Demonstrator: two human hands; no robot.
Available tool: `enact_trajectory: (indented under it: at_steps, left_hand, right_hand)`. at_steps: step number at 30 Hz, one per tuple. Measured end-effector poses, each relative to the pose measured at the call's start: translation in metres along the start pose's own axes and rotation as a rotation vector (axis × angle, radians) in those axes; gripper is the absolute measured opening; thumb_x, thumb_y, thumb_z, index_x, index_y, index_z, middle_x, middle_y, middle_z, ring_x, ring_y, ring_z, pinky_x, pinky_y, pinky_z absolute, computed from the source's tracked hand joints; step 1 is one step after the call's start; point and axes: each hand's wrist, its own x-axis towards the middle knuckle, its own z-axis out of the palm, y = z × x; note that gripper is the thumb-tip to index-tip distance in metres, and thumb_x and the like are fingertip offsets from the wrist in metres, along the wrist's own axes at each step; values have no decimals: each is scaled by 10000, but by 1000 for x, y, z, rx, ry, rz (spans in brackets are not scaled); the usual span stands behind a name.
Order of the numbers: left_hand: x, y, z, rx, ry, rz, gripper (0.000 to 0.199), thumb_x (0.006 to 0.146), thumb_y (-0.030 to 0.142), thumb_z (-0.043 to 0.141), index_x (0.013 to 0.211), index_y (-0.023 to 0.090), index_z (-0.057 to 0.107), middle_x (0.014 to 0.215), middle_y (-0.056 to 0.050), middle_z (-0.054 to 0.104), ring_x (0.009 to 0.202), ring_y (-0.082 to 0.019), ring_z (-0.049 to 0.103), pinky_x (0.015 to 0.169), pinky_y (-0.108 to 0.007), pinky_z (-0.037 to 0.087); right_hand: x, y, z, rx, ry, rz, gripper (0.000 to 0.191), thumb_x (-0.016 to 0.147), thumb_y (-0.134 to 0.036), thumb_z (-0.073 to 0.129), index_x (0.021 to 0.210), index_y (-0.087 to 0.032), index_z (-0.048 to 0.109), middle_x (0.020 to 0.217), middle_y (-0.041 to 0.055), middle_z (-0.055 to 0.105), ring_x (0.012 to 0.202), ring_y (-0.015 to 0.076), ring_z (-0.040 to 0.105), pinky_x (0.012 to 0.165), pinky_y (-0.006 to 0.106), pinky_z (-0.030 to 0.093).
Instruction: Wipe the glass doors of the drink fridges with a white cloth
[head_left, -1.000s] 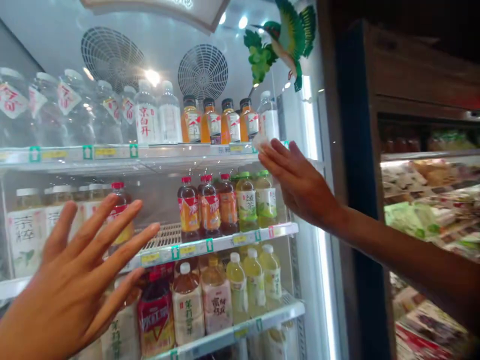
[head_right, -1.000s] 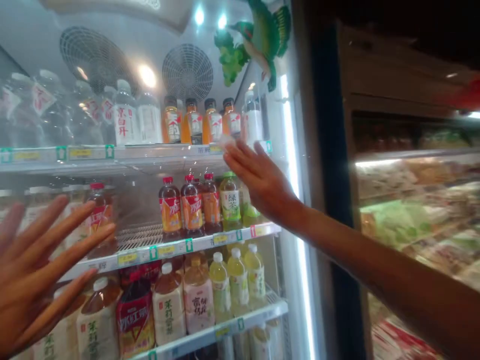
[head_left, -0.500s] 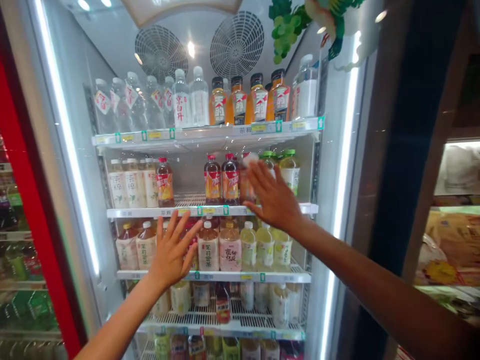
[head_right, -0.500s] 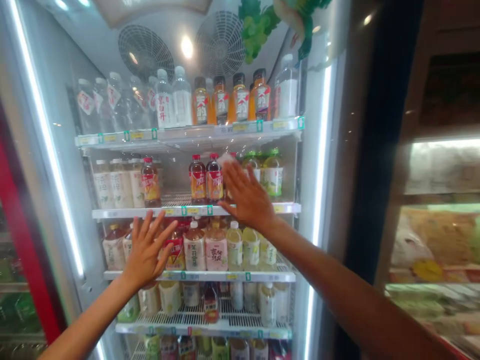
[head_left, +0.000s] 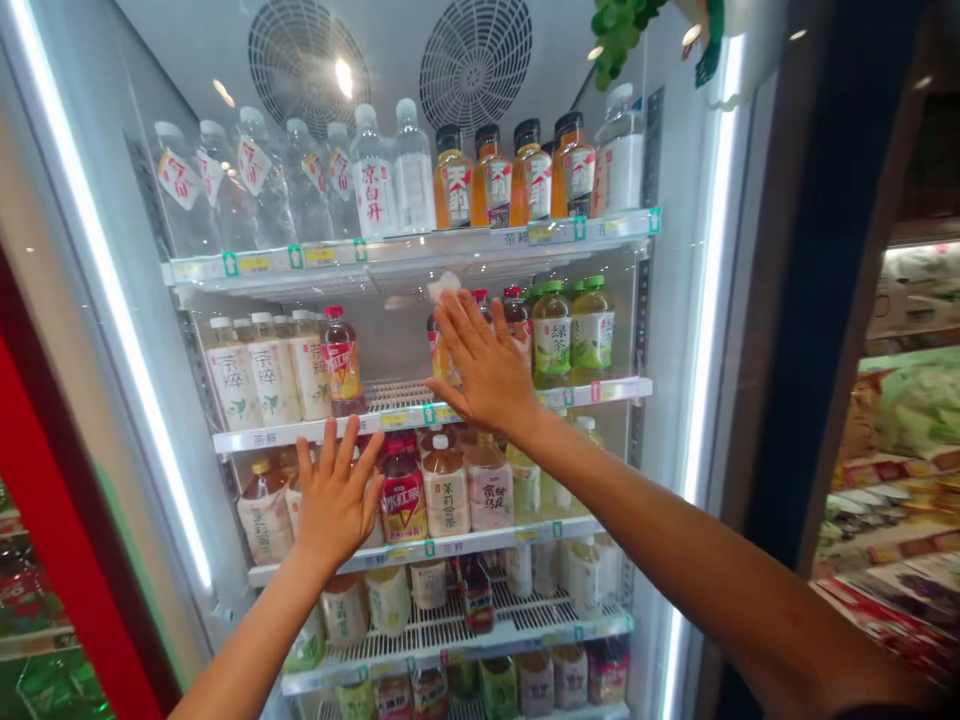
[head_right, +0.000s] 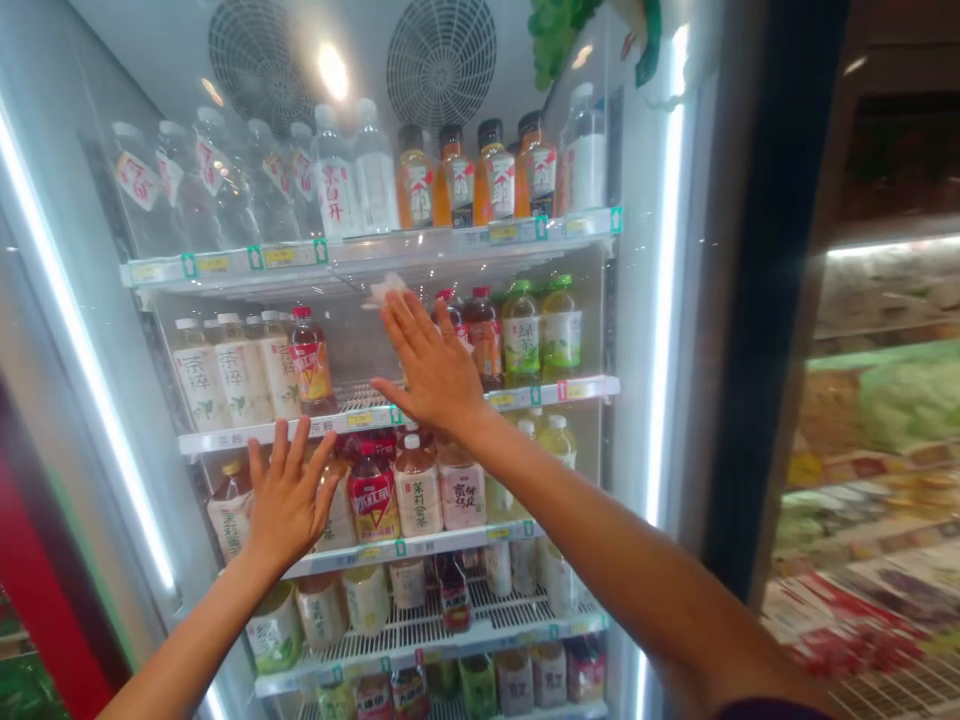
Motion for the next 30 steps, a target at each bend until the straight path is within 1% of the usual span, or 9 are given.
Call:
enact_trajectory:
  at_steps: [2, 6, 8, 11, 14, 18, 20, 26, 30]
  left_hand:
    - [-4, -6, -2, -10, -12, 5, 798, 969, 272, 579, 1647, 324, 160, 1742, -4, 103, 1632, -239, -2, 1330, -541, -65]
    - [-22, -24, -5, -21, 23, -121, 826, 960, 258, 590, 1651, 319, 141, 1745, -5, 74, 1630, -254, -51, 1322, -577, -77]
    - [-29, -30, -8, -31, 24, -185, 840, 961, 258, 589, 1654, 311, 118, 1750, -14, 28, 1628, -264, -72, 1315, -605, -78]
    - [-32, -33, -13, -57, -19, -217, 827, 969, 274, 582, 1654, 315, 120, 1753, -17, 29, 1630, -274, -68, 1305, -634, -80]
    - [-31, -32, -18, -79, -53, -209, 819, 972, 274, 577, 1654, 323, 126, 1755, -18, 19, 1630, -281, -63, 1306, -630, -81]
    - [-32, -34, -23, -91, -68, -177, 799, 984, 234, 537, 1654, 331, 115, 1754, -17, 39, 1630, -275, -47, 1314, -615, -62]
    - [-35, -39, -26, -96, -77, -166, 791, 991, 211, 506, 1657, 322, 94, 1750, -25, 88, 1631, -257, -12, 1326, -594, -27]
    - [-36, -61, -37, -65, -47, -246, 792, 994, 227, 515, 1652, 356, 93, 1756, -14, 44, 1629, -270, -72, 1300, -667, -33]
    - [-35, -71, -39, -66, -48, -254, 786, 1000, 231, 510, 1653, 352, 91, 1759, -36, 36, 1629, -276, -77, 1292, -676, -15]
  right_hand:
    - [-6, -13, 7, 6, -14, -28, 1019, 996, -714, 402, 1656, -111, -87, 1732, 148, 110, 1626, 312, 37, 1324, 590, 90]
    - [-47, -43, 15, 87, -198, -398, 953, 1011, -720, 332, 1663, -82, 55, 1716, 107, 235, 1622, 232, 137, 1340, 452, 145]
    - [-46, -42, 11, 95, -247, -483, 874, 1034, -694, 276, 1670, -130, 73, 1717, 61, 255, 1613, 196, 184, 1345, 413, 122]
    - [-17, -33, 6, 67, -213, -321, 889, 1023, -717, 282, 1675, -184, -1, 1733, 56, 199, 1622, 232, 142, 1346, 496, 54]
    - [-3, -48, 16, 66, -149, -185, 980, 987, -765, 325, 1673, -139, 11, 1740, 104, 158, 1631, 297, 41, 1331, 584, 34]
    - [-28, -88, 35, 85, -234, -511, 916, 1011, -714, 330, 1644, -64, 204, 1732, 84, 218, 1631, 233, 78, 1352, 439, 103]
    - [-26, -90, 34, 69, -282, -574, 855, 1031, -656, 351, 1644, -77, 212, 1730, 61, 231, 1628, 200, 104, 1352, 400, 129]
    - [34, -67, 19, 26, -137, -130, 951, 1003, -705, 377, 1666, -101, 61, 1747, 112, 131, 1631, 309, 18, 1329, 598, 14]
    - [11, -97, 31, 64, -259, -398, 909, 1008, -688, 384, 1659, -96, 157, 1749, 83, 141, 1633, 281, 25, 1350, 517, 76]
